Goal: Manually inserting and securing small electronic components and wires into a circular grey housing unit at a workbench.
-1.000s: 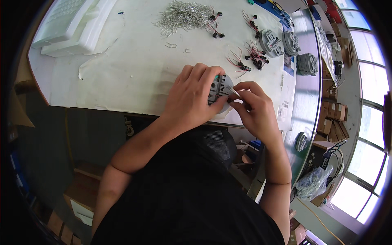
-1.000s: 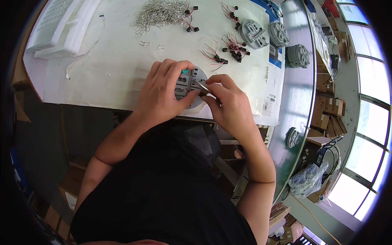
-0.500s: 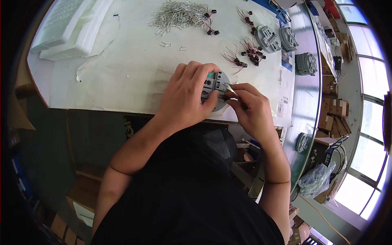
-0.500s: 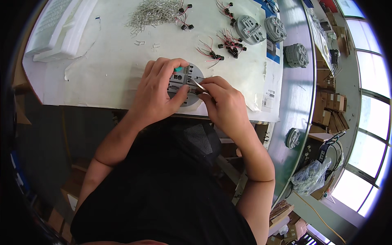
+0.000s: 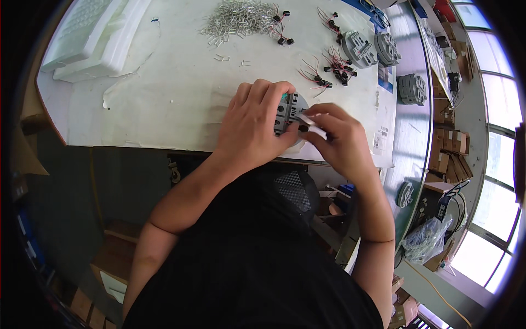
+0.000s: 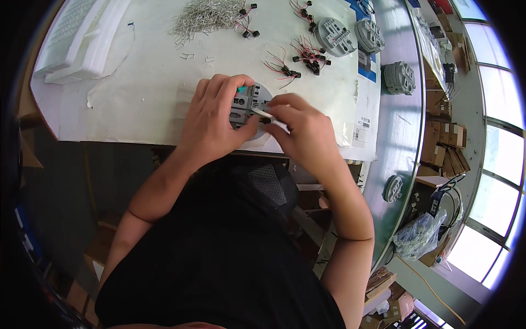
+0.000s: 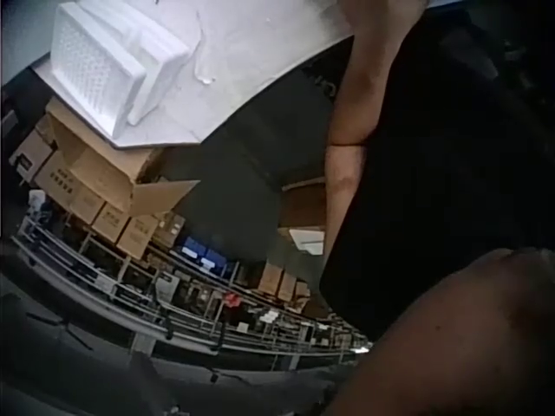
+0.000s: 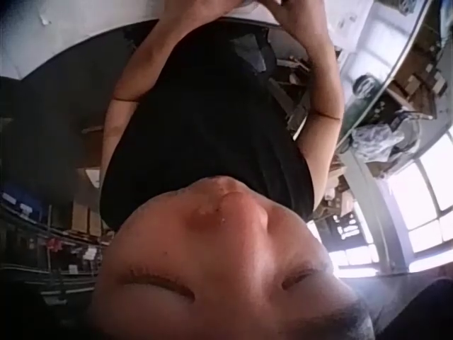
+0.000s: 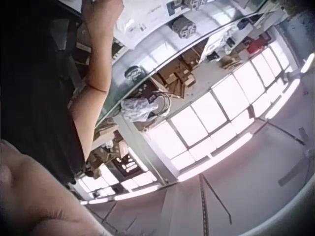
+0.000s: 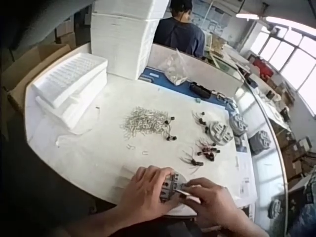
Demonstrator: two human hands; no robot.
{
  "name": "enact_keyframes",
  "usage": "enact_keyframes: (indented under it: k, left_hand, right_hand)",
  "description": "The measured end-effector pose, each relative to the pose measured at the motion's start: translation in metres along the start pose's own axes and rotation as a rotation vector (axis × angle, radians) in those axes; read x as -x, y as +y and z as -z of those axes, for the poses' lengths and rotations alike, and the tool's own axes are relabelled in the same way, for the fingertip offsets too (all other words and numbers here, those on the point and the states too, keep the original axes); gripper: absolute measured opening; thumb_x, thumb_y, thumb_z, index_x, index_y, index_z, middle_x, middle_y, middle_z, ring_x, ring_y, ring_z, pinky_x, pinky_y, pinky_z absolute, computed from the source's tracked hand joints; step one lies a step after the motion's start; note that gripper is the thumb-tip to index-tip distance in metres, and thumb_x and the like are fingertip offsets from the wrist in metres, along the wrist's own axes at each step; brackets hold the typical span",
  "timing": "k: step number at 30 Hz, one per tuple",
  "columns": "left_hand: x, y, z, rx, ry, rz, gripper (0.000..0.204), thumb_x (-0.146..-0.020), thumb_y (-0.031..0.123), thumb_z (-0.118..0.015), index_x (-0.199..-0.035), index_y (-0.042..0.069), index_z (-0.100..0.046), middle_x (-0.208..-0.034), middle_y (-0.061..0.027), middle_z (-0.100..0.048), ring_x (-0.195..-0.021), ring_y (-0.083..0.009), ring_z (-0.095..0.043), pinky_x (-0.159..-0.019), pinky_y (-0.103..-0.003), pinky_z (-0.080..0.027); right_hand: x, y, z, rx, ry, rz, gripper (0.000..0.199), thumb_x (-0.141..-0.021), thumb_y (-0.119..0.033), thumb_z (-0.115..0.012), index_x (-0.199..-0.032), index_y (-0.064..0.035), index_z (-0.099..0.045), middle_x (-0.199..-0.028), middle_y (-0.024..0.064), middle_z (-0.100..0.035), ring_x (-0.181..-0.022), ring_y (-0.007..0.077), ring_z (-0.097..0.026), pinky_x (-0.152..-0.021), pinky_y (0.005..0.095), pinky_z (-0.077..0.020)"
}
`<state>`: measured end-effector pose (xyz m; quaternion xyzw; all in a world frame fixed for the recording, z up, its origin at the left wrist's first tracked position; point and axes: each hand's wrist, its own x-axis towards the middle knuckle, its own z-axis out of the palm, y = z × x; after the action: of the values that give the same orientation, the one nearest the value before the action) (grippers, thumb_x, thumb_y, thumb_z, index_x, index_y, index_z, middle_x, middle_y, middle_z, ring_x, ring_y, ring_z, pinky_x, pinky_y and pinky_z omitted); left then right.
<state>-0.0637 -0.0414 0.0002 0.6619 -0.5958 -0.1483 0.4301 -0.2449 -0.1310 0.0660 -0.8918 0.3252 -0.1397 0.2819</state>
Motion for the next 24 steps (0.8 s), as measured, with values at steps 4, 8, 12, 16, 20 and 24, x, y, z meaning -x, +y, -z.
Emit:
enact_keyframes:
  k: [4,8,12,16,20,24]
  left_hand:
    - [0.000,0.002,0.000,-0.015,-0.007,0.008,0.055,-0.080,0.020,-0.082,-0.130,0.013,-0.059,-0.116,-0.0077,-0.061,-0.106,-0.0318,-0.057,-0.099,-0.044,-0.048]
    - [0.000,0.003,-0.002,-0.021,-0.011,0.009,0.055,-0.080,0.020,-0.082,-0.130,0.013,-0.059,-0.117,-0.0075,-0.061,-0.107,-0.0316,-0.056,-0.099,-0.043,-0.047]
    - [-0.001,0.002,-0.002,-0.015,-0.015,0.013,0.055,-0.080,0.019,-0.082,-0.130,0.013,-0.059,-0.118,-0.0077,-0.061,-0.108,-0.0321,-0.056,-0.100,-0.044,-0.047]
    - [-0.001,0.000,-0.002,-0.020,-0.010,-0.018,0.056,-0.081,0.017,-0.082,-0.131,0.011,-0.059,-0.120,-0.0082,-0.062,-0.109,-0.0328,-0.057,-0.101,-0.044,-0.047]
    - [0.003,-0.003,0.009,0.020,0.029,-0.067,0.054,-0.082,0.016,-0.082,-0.131,0.010,-0.061,-0.119,-0.0094,-0.063,-0.108,-0.0328,-0.059,-0.099,-0.044,-0.048]
    - [0.013,-0.008,0.023,0.106,0.097,-0.139,0.043,-0.085,0.015,-0.081,-0.125,0.009,-0.067,-0.111,-0.0103,-0.065,-0.098,-0.0314,-0.063,-0.090,-0.044,-0.051]
  right_hand:
    - [0.007,0.017,-0.020,-0.907,0.324,0.011,0.030,-0.110,-0.014,-0.057,-0.084,0.0019,-0.062,-0.084,0.0141,-0.066,-0.057,0.0176,-0.056,-0.052,0.0326,-0.0451]
    - [-0.003,0.007,-0.054,-1.200,0.520,0.157,0.042,-0.116,-0.021,-0.048,-0.077,-0.0050,-0.049,-0.067,0.0067,-0.052,-0.048,0.0130,-0.039,-0.047,0.0301,-0.0332]
    - [-0.009,0.012,-0.077,-1.020,0.550,0.220,0.042,-0.116,-0.023,-0.047,-0.077,-0.0079,-0.045,-0.062,0.0031,-0.046,-0.046,0.0119,-0.034,-0.044,0.0299,-0.0291]
    - [-0.015,0.012,-0.072,-1.069,0.520,0.124,0.040,-0.116,-0.023,-0.048,-0.079,-0.0066,-0.050,-0.062,0.0031,-0.047,-0.045,0.0119,-0.033,-0.044,0.0299,-0.0294]
    - [-0.030,0.000,-0.038,-1.084,0.330,-0.135,0.034,-0.113,-0.021,-0.055,-0.084,-0.0026,-0.060,-0.066,0.0039,-0.051,-0.049,0.0138,-0.043,-0.047,0.0296,-0.0357]
    - [-0.075,-0.020,-0.016,-0.520,0.120,0.020,0.021,-0.105,-0.016,-0.065,-0.091,-0.0002,-0.069,-0.074,0.0069,-0.060,-0.063,0.0188,-0.059,-0.058,0.0320,-0.0469]
